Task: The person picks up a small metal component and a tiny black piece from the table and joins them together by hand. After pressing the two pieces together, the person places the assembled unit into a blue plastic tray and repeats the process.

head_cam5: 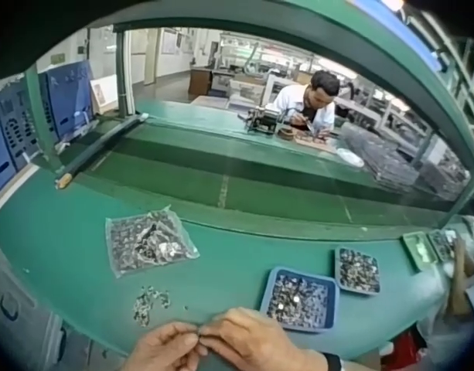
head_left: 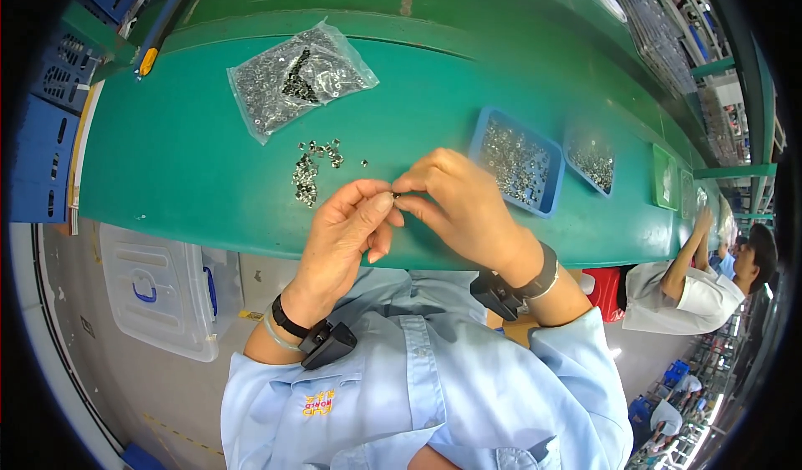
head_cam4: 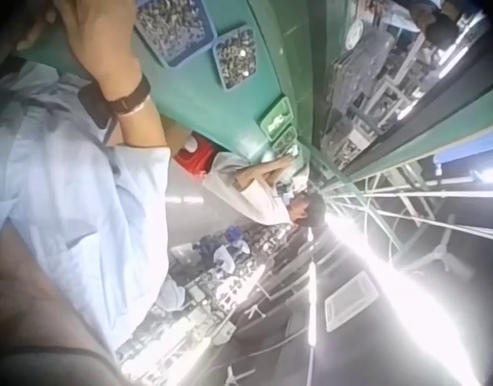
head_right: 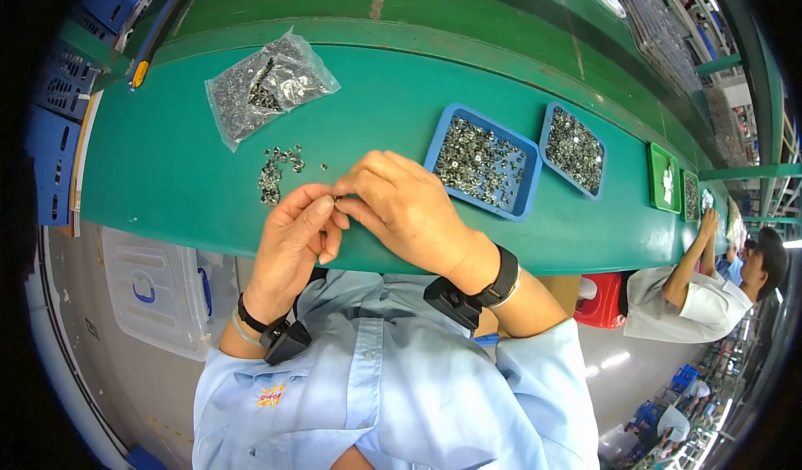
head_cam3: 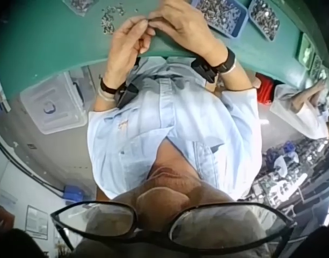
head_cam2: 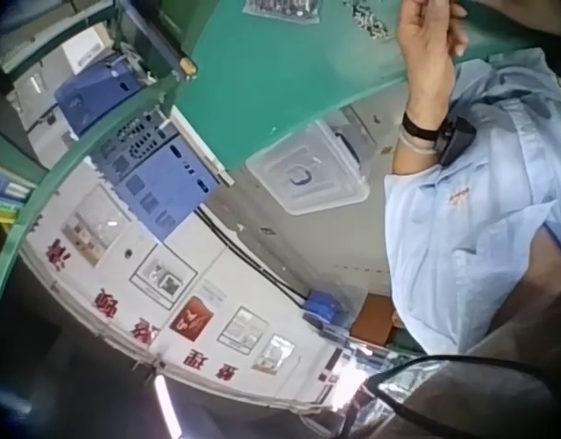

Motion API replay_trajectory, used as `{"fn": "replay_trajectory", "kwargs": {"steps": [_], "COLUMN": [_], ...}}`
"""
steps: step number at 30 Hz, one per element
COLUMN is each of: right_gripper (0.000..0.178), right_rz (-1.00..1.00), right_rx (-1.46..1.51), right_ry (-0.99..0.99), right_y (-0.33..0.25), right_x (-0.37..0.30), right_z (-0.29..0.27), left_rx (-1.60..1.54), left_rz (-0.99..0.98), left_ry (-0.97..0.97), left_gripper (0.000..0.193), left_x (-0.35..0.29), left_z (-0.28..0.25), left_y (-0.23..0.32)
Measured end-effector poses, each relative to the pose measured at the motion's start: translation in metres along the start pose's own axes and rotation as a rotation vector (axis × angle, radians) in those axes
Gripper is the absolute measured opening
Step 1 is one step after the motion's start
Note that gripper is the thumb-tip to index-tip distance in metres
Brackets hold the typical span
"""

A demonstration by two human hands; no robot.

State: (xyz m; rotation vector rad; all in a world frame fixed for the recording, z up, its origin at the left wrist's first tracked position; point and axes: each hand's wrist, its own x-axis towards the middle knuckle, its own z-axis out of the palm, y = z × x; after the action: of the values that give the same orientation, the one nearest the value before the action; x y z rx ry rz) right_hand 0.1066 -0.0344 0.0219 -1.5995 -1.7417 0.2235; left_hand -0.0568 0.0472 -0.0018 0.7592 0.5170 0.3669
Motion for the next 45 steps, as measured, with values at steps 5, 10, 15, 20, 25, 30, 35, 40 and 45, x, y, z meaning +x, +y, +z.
{"fn": "replay_trajectory", "kwargs": {"steps": [5,10,15,20,25,30,35,40,45], "right_gripper": [0.022,0.022,0.022,0.021,0.021,0.022,0.022,0.022,0.021], "right_rz": [0.022,0.006,-0.023,-0.041,-0.032,-0.010,-0.053,0.013,0.033], "right_rx": [0.065,0.066,0.028,0.078,0.079,0.073,0.100,0.178,0.168], "right_ry": [0.103,0.137,0.156,0.208,0.256,0.320,0.424,0.459,0.390], "right_y": [-0.006,-0.007,-0.004,-0.001,-0.003,-0.005,-0.004,-0.004,0.000], "right_x": [-0.015,-0.025,-0.032,-0.037,-0.042,-0.049,-0.055,-0.064,-0.066], "right_z": [-0.004,-0.011,-0.013,-0.011,-0.010,-0.007,-0.005,-0.004,-0.015], "left_rx": [-0.106,-0.072,0.111,0.045,-0.060,-0.256,-0.367,-0.322,-0.051], "left_rz": [-0.053,-0.054,0.008,0.003,-0.003,-0.071,-0.106,-0.097,-0.059], "left_ry": [-0.021,-0.021,0.015,0.009,-0.040,-0.123,-0.201,-0.224,-0.127], "left_gripper": [0.018,0.016,0.015,0.015,0.015,0.014,0.011,0.010,0.012], "left_x": [0.000,-0.002,-0.002,-0.003,-0.002,0.002,0.005,0.006,0.006], "left_z": [0.009,0.018,0.023,0.033,0.040,0.039,0.042,0.049,0.056], "left_y": [-0.007,-0.010,-0.011,-0.013,-0.015,-0.023,-0.031,-0.031,-0.025]}}
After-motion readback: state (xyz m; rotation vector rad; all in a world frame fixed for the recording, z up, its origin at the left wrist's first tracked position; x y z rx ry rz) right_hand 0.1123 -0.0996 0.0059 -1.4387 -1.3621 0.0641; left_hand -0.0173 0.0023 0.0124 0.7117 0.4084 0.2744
